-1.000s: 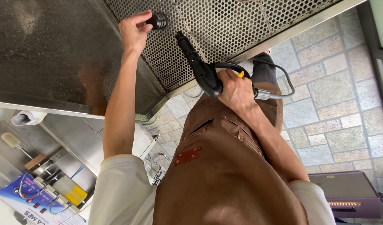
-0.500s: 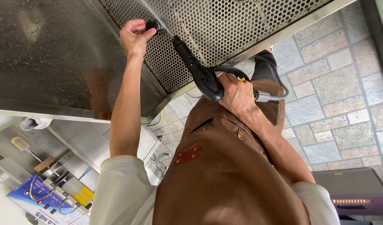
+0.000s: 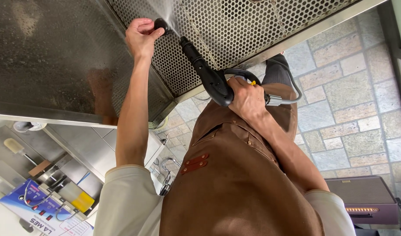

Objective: Cleaning a filter from a multi-functional shoe washing machine using a pressure washer.

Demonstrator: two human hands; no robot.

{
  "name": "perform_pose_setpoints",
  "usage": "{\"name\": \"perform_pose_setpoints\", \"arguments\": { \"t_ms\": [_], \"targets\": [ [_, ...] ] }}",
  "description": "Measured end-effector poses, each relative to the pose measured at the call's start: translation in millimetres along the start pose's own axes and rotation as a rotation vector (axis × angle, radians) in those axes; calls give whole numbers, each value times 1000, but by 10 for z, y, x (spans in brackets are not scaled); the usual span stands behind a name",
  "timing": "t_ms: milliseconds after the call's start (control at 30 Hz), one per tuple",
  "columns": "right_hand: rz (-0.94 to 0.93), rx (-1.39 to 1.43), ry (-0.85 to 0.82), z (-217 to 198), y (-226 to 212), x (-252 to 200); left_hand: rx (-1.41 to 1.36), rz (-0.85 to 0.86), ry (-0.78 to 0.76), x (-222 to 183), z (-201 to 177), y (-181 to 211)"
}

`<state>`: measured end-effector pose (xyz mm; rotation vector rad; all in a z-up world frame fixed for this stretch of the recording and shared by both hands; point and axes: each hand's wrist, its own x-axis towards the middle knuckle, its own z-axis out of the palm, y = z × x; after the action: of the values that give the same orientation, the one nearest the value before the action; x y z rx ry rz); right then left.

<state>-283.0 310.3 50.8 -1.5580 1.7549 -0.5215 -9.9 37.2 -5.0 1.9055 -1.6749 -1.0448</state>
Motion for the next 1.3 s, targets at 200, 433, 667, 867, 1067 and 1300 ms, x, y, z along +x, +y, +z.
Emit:
{"name": "perform_pose_setpoints", "arguments": {
  "t_ms": [200,433,667,867,1067,1300],
  "targets": [
    [25,-22,-4,-23,11,-8,23,18,6,38,12,-45],
    [8,25,61,-186,-64,-11,-2,30,9,-16,6,-18],
    [-11,56,150,-204,12,-45,44,279,-141,-56,26,-123],
    [85,131,257,-556,16,-65,176,79,-48,-339,343,264],
    [100,120,313,-516,242,-181,-1507,93,-496,-950,39,910],
    [96,36,271,-340,449,-169,-1697,294,-710,-1273,-329,1477]
  ]
}}
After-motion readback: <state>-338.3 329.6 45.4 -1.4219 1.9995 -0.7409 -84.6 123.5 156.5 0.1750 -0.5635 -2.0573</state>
